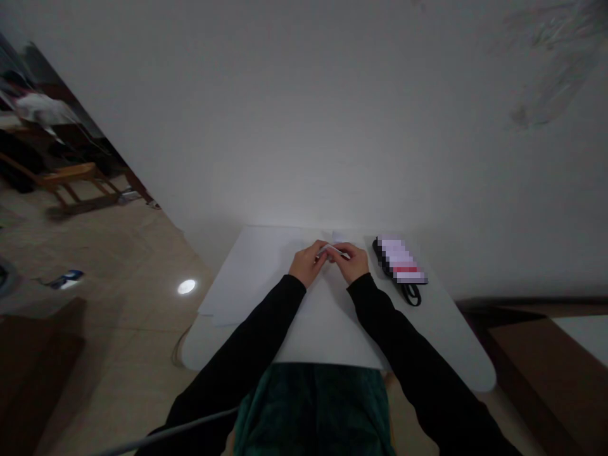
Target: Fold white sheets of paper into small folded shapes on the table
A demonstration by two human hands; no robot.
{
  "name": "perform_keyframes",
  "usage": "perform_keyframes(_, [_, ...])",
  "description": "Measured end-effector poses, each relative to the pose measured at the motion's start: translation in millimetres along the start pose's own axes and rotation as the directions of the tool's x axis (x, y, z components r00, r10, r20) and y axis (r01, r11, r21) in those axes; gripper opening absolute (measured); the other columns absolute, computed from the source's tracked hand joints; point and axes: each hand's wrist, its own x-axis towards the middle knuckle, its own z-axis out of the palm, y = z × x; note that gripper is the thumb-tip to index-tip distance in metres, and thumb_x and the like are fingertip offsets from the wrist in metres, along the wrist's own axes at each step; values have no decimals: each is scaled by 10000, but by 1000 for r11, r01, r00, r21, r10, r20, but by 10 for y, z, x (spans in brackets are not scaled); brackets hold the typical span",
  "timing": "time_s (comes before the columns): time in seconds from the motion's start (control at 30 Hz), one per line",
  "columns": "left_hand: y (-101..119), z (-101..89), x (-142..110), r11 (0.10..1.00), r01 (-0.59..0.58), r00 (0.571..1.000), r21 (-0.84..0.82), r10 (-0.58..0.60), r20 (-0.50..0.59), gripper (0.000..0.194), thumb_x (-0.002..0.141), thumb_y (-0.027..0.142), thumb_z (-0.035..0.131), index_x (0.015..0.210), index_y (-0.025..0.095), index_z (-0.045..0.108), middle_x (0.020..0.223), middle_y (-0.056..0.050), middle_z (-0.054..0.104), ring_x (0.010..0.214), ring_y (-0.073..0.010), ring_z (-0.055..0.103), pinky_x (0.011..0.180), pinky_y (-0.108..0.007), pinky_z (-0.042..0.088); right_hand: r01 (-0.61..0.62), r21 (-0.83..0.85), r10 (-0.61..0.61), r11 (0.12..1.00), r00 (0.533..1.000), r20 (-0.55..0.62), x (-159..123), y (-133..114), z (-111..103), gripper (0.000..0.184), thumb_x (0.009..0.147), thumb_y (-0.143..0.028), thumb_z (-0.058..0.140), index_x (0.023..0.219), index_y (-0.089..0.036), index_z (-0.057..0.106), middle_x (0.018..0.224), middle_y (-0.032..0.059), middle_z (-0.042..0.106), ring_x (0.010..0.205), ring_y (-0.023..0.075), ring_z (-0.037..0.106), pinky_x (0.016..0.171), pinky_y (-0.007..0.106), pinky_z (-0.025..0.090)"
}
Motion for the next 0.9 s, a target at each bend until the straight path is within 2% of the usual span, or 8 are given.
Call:
perform_keyframes(0.1, [18,25,21,984,64,997,-166,-69,-22,302,929,402,436,997,165,610,879,-29,651,724,-120,631,670,-242,557,34,104,-32,994,999,-19,-10,-75,-16,295,640,-451,740,758,-187,683,806,49,656,707,174,616,563,308,569])
perform_keyframes(0.23, [15,101,56,859,177,971,-481,-231,-56,385,854,490,521,902,127,638,863,-44,648,726,-132,627,612,-255,591,63,29,-64,998,997,37,-17,-133,-47,252,679,-432,715,766,-196,705,792,42,626,686,155,591,497,267,546])
perform_keyframes(0.3, [5,125,65,810,216,955,-545,-290,-53,380,821,484,568,892,117,639,833,-42,653,716,-133,630,632,-273,600,53,10,-53,999,998,35,-11,-115,-48,254,666,-434,719,748,-194,707,741,29,603,620,139,567,467,269,540])
perform_keyframes(0.37, [0,126,63,822,236,951,-517,-304,-49,354,810,461,588,895,121,638,804,-34,650,693,-128,627,623,-270,595,41,25,-41,999,999,9,-2,-77,-38,271,652,-452,720,716,-190,697,710,22,589,573,132,549,449,283,542])
perform_keyframes(0.5, [16,92,43,905,205,973,-372,-229,-23,277,813,387,592,956,151,624,834,-15,643,651,-114,616,579,-236,563,35,23,-35,999,999,-19,13,-15,-26,282,643,-459,721,712,-189,676,727,23,604,550,126,546,441,286,540])
perform_keyframes(0.63, [34,72,23,961,186,982,-204,-186,23,177,841,285,527,957,167,591,796,-4,646,639,-121,626,620,-238,531,66,-89,-67,994,998,-11,-5,-27,-34,263,692,-443,681,714,-181,670,767,41,614,633,150,577,431,260,507])
perform_keyframes(0.73, [32,68,11,989,133,990,-64,-129,58,159,852,264,502,965,181,576,831,-19,666,700,-142,635,657,-247,510,145,-217,-150,965,989,-5,-31,-57,-33,215,724,-395,665,733,-180,680,784,45,614,685,155,589,435,227,463])
perform_keyframes(0.9, [37,69,1,996,77,994,41,-80,80,175,847,254,506,990,187,580,821,-27,669,693,-154,626,669,-254,490,292,-337,-290,895,955,58,-60,-90,-23,135,763,-286,608,788,-188,696,800,36,594,614,116,537,446,220,417])
